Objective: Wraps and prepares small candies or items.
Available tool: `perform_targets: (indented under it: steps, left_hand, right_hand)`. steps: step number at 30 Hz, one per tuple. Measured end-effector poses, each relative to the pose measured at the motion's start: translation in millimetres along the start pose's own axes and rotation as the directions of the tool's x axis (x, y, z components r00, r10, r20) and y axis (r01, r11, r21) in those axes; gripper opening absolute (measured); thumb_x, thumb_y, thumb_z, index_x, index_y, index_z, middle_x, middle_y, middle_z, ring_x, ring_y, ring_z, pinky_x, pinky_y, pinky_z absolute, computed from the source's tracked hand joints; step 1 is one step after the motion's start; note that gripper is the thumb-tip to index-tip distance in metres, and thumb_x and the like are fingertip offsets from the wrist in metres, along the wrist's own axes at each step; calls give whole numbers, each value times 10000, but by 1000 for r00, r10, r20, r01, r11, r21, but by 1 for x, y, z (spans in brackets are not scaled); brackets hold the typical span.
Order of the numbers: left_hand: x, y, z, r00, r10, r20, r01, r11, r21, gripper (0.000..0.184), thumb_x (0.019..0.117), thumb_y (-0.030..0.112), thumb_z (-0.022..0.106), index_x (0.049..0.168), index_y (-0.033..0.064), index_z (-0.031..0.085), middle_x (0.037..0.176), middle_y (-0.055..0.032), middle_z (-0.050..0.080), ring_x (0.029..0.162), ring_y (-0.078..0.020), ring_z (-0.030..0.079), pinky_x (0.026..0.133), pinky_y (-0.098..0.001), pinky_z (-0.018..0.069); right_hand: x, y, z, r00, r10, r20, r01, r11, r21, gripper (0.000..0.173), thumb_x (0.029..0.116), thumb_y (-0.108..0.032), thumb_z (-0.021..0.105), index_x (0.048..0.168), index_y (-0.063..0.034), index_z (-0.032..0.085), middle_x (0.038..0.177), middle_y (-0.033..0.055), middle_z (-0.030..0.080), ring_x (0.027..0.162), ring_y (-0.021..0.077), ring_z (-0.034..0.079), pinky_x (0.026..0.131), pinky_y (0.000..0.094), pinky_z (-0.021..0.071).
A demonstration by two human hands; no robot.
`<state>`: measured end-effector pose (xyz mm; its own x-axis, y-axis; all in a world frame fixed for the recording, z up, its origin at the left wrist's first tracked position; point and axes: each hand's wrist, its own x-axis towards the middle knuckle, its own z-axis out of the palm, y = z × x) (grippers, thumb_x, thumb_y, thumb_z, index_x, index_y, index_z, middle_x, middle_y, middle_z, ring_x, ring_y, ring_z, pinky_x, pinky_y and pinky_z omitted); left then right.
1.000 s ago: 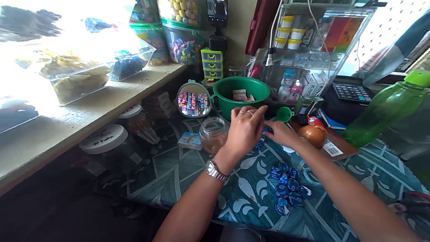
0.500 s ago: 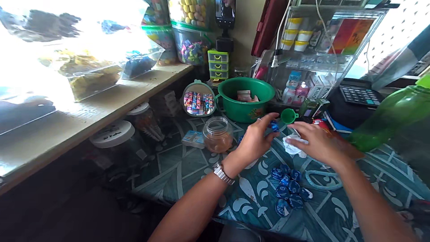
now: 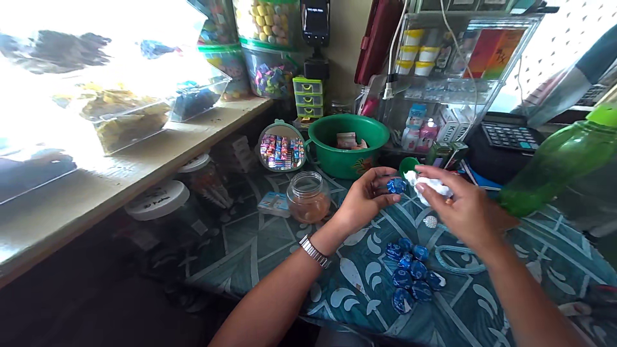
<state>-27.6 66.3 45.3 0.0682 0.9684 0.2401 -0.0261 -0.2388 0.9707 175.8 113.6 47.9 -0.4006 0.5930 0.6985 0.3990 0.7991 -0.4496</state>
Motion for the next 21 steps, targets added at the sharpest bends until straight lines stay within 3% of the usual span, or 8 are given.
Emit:
perform_targets:
  steps: [3, 7, 12, 15, 18, 21]
  left_hand:
    - [-2, 0, 3, 1000, 10, 17, -10, 1000, 16, 409, 919, -100, 645, 1302, 8, 548, 1120, -50, 689, 922, -51, 681, 862, -236, 566]
    - [-2, -1, 3, 999, 48, 10, -49, 997, 53, 405, 903, -136, 631, 1273, 17, 572, 1088, -28, 690, 878, -33, 674, 820, -220, 568]
    - [-2, 0, -4, 992, 120, 28, -122, 990, 67, 429, 888, -132, 660, 1272, 45, 591, 1127, -30, 701, 916, -63, 695, 833, -242, 585]
    - [-2, 0, -1, 993, 114, 29, -116, 992, 56, 439, 888, -136, 658, 1277, 50, 579, 1143, -29, 693, 927, -70, 699, 840, -246, 588]
    - [-3, 0, 2, 994, 97, 51, -100, 993, 63, 491, 888, -153, 637, 1332, 38, 554, 1160, -20, 705, 935, -52, 699, 853, -235, 583]
    - [-2, -2, 1, 991, 85, 106, -97, 989, 108, 514, 894, -134, 650, 1360, 46, 529, 1150, -8, 712, 940, -39, 698, 856, -224, 579]
  right_hand:
    - [-9, -7, 22, 980, -179, -88, 178, 984, -19, 267, 982, -167, 633, 1181, -29, 748, 1113, 152, 709, 1033, 222, 679, 890, 318, 563]
    - [-13, -4, 27, 958, -277, -71, 272, 960, -70, 221, 966, -129, 631, 1111, -43, 775, 1035, 125, 702, 1002, 197, 654, 889, 248, 531]
    - [-8, -4, 10, 949, -293, -117, 268, 944, -191, 203, 952, -70, 634, 1095, -20, 770, 1020, 153, 699, 974, 267, 657, 853, 327, 550]
    - [-7, -9, 5, 947, -267, -176, 245, 959, -140, 217, 960, -91, 655, 1137, -15, 756, 1051, 147, 690, 995, 218, 655, 866, 283, 549]
    - [-10, -10, 16, 948, -306, -86, 298, 950, -94, 209, 954, -105, 663, 1126, -38, 762, 1066, 134, 690, 1028, 218, 663, 892, 290, 559]
    - [-11, -7, 19, 941, -326, -89, 306, 934, -184, 197, 948, -78, 657, 1104, -53, 774, 1050, 145, 700, 1018, 285, 662, 882, 357, 557]
